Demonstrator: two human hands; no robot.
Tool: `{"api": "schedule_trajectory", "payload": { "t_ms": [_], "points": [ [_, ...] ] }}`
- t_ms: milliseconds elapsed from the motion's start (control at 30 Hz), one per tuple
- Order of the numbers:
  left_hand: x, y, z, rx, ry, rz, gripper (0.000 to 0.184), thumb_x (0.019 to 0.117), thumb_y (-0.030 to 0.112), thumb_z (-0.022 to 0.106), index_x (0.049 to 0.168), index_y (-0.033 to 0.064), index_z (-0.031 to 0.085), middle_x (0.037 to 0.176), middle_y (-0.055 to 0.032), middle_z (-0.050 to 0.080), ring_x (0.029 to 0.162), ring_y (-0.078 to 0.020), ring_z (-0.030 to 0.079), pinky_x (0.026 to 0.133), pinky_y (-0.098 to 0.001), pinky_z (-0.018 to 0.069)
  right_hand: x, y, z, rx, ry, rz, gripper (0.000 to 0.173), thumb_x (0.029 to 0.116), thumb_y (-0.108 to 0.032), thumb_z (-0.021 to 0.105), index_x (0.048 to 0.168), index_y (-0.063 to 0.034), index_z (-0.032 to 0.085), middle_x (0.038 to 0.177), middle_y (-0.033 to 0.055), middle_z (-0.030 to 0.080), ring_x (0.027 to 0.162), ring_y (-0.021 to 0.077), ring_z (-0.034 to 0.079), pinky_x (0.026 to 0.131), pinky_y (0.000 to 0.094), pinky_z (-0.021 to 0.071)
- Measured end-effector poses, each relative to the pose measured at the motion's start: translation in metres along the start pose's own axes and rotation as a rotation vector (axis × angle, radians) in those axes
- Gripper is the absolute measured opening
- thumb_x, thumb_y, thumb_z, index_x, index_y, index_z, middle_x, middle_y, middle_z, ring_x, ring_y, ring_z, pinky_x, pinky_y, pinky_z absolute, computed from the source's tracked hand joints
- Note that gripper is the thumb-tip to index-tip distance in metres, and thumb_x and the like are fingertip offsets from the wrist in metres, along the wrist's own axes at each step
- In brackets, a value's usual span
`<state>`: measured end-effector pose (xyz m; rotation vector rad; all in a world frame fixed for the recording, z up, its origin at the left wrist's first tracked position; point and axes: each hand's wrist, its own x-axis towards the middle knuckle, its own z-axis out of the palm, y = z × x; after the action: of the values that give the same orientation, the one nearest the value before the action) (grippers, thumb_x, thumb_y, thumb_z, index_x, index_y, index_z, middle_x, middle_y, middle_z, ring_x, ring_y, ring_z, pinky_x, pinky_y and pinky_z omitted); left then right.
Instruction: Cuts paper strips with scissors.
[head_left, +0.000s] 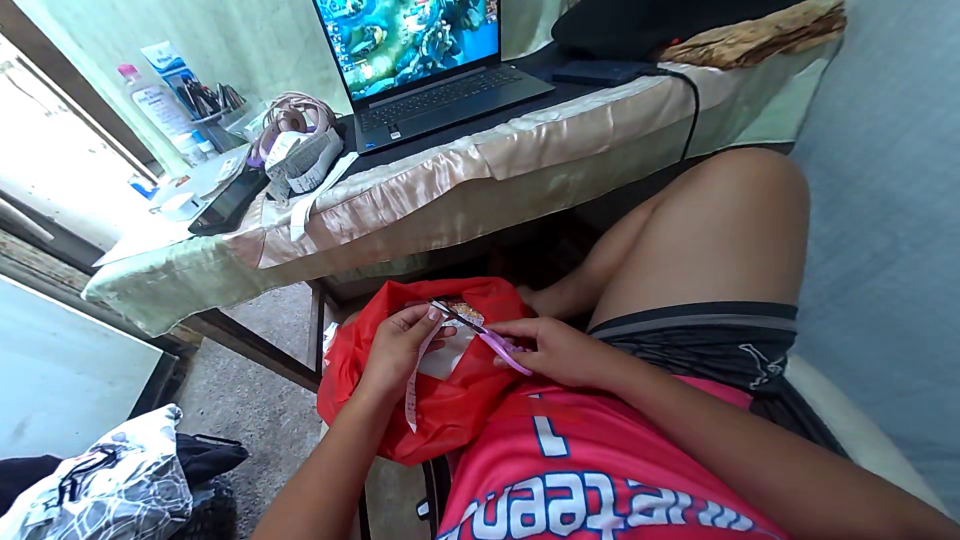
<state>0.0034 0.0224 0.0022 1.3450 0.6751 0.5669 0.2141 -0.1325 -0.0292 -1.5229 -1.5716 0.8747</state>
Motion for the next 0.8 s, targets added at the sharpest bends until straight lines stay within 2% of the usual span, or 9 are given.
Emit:
{"api": "schedule_trajectory", "payload": {
  "t_ms": [133, 367, 600, 800],
  "points": [
    [-0.0002, 0.0001, 0.0000, 0.001, -0.001, -0.001, 0.024, 0.1052, 0.013, 0.058, 0.118, -0.0036, 0.068, 0.107, -0.0158, 0.074, 0.094, -0.0259, 0.074, 0.084, -0.0406, 0.0633, 0.0003, 0.0006, -0.0008, -0.028, 0.001, 0.025, 0.045, 0.0992, -0.033, 0.069, 0.140, -0.0166, 0.063, 0.118, -0.0017, 0.072, 0.101, 0.0017, 0.067, 0.093, 0.0228, 0.0546],
    [-0.0005, 0.0002, 0.0004, 0.002, 0.000, -0.006, 0.024, 0.1051, 0.012, 0.058, 0.119, -0.0035, 0.068, 0.108, -0.0159, 0.074, 0.094, -0.0260, 0.074, 0.084, -0.0408, 0.0632, 0.0007, 0.0015, -0.0006, -0.022, 0.017, 0.036, 0.037, 0.1002, -0.026, 0.067, 0.136, -0.0159, 0.066, 0.109, -0.0032, 0.074, 0.093, 0.0012, 0.068, 0.087, 0.0218, 0.0565],
    [-0.0006, 0.0008, 0.0008, 0.014, -0.004, -0.005, 0.023, 0.1056, 0.013, 0.057, 0.118, -0.0027, 0.069, 0.109, -0.0150, 0.074, 0.095, -0.0253, 0.074, 0.085, -0.0400, 0.0630, -0.0003, -0.0003, -0.0001, -0.072, 0.001, 0.005, 0.052, 0.0970, -0.040, 0.070, 0.143, -0.0177, 0.061, 0.122, 0.0010, 0.070, 0.103, 0.0045, 0.066, 0.093, 0.0259, 0.0545],
    [-0.0008, 0.0001, 0.0008, 0.010, 0.006, -0.004, 0.024, 0.1054, 0.014, 0.058, 0.119, -0.0031, 0.068, 0.108, -0.0152, 0.074, 0.094, -0.0258, 0.074, 0.084, -0.0407, 0.0633, 0.0001, 0.0006, 0.0005, -0.086, 0.017, 0.022, 0.047, 0.0991, -0.036, 0.068, 0.142, -0.0185, 0.062, 0.121, -0.0003, 0.071, 0.104, 0.0038, 0.067, 0.094, 0.0254, 0.0544]
  ]
}}
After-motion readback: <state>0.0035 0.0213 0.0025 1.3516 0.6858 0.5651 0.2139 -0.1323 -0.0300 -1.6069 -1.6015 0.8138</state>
